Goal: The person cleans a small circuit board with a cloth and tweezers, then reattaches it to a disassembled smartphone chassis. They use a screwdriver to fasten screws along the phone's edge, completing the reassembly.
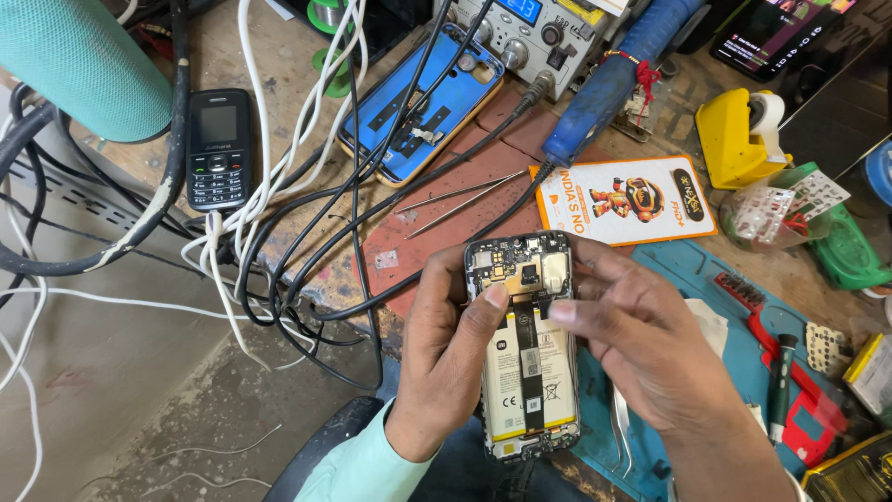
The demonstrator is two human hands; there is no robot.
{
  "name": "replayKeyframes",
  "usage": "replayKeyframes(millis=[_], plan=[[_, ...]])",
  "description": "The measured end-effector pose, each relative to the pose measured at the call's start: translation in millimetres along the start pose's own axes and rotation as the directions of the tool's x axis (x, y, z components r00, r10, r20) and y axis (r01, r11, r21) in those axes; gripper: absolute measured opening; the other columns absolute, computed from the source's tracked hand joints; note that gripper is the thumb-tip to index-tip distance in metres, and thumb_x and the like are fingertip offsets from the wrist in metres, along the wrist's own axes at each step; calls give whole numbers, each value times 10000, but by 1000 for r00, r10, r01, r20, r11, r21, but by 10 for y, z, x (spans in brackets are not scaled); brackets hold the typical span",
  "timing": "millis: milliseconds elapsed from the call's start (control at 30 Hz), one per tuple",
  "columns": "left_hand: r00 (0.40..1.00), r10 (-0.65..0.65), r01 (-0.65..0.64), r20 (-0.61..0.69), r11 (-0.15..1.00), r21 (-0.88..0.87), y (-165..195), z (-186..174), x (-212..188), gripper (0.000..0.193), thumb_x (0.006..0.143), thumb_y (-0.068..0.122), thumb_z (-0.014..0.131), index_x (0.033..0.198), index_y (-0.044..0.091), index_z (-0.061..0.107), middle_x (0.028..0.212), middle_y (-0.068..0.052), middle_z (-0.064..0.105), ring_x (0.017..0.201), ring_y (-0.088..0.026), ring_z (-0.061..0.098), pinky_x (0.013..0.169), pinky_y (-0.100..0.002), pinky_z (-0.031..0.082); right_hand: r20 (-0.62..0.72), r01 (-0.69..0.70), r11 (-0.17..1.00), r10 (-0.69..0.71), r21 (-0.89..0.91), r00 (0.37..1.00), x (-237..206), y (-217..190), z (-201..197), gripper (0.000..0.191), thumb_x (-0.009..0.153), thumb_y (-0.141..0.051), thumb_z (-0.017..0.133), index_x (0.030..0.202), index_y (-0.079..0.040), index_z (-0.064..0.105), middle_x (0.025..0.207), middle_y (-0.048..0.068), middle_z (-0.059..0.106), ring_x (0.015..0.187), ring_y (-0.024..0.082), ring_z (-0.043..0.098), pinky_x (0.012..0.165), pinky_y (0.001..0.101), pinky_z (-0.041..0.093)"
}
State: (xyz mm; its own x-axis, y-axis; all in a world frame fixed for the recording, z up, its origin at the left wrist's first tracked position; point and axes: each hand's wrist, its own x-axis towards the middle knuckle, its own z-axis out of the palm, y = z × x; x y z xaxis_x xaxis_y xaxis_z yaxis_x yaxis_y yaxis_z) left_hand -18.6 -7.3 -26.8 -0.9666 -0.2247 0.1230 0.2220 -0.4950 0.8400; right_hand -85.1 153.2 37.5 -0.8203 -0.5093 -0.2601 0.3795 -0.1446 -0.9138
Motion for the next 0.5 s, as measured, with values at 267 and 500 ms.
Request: replayKeyframes(millis=[267,500], plan=[[1000,23,-23,-19,1000,-1,-20,-3,-7,310,1083,126,536,1350,-24,487,1159,-101,650,1028,-107,611,895,-264,520,-58,-1,996,-4,-94,998,51,28,-77,626,843,38,659,1449,106,517,1184,190,730,1077,211,695,979,362,530],[1000,28,-28,-13,1000,6,-14,5,-15,308,1081,122,548,1346,-23,490,1145,-95,650,1026,-107,606,894,-264,515,-129,-8,991,-10,-136,992,68,65,-76,567,818,41,701,1370,85,579,1138,171,752,1021,205,713,938,372,560]])
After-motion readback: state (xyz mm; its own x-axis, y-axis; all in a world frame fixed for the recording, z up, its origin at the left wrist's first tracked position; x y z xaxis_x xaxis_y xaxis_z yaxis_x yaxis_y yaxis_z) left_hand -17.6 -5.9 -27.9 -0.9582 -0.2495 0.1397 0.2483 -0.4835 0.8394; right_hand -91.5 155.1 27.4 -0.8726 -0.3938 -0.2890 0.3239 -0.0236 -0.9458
